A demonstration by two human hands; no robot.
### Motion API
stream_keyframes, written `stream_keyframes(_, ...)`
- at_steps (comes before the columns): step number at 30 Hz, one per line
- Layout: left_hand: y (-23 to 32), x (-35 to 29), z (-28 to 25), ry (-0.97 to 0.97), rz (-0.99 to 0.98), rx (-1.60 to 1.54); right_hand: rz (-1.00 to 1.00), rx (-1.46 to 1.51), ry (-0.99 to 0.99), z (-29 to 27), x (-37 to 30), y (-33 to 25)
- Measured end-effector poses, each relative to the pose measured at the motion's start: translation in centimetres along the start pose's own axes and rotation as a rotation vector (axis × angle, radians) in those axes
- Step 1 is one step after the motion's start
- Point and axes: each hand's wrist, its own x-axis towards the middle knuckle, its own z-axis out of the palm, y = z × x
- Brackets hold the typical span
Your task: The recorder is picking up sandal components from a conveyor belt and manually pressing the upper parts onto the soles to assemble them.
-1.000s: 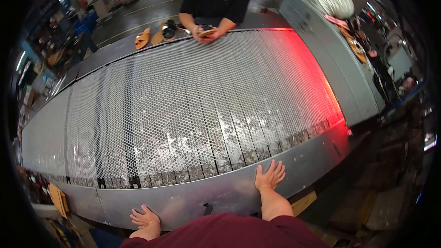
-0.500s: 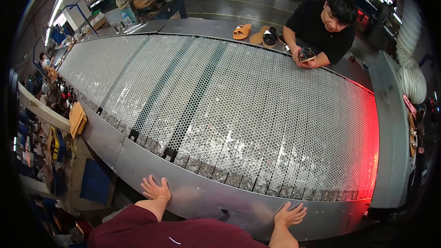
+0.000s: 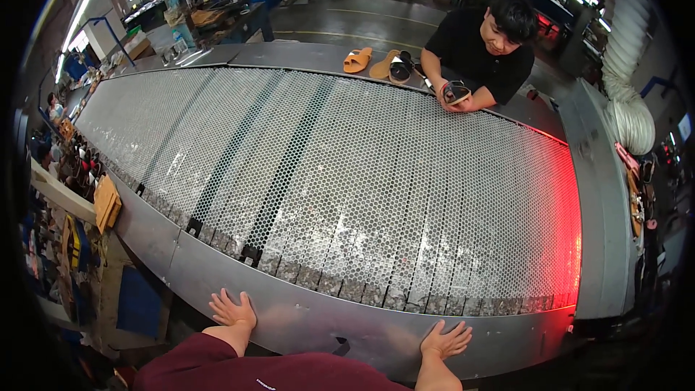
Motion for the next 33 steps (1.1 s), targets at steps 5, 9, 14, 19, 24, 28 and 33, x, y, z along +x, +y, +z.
stream_keyframes(5,-0.05,0.03,0.09,-0.004,0.002,0.003,0.007,0.002,-0.026,-0.49,-0.21,-0.07)
stream_keyframes(9,-0.07,0.00,-0.24,-0.004,-0.014,0.012,-0.010,-0.011,0.004,0.34,-0.06,0.11)
stream_keyframes(14,0.13,-0.01,0.07,-0.012,-0.003,0.006,0.003,-0.010,-0.006,-0.02,0.05,0.27)
stream_keyframes(19,0.15,-0.06,-0.19,-0.018,-0.017,0.012,0.006,-0.011,-0.020,-0.18,0.01,-0.03)
stream_keyframes(24,0.20,-0.12,-0.40,-0.023,-0.019,0.011,0.012,-0.011,-0.029,0.00,0.05,0.15)
stream_keyframes(28,0.12,-0.11,-0.26,-0.022,-0.012,0.021,0.009,-0.013,-0.032,0.13,0.11,0.29)
stream_keyframes(33,0.17,-0.07,-0.11,-0.010,-0.008,0.035,0.010,0.008,-0.022,0.01,0.14,0.09)
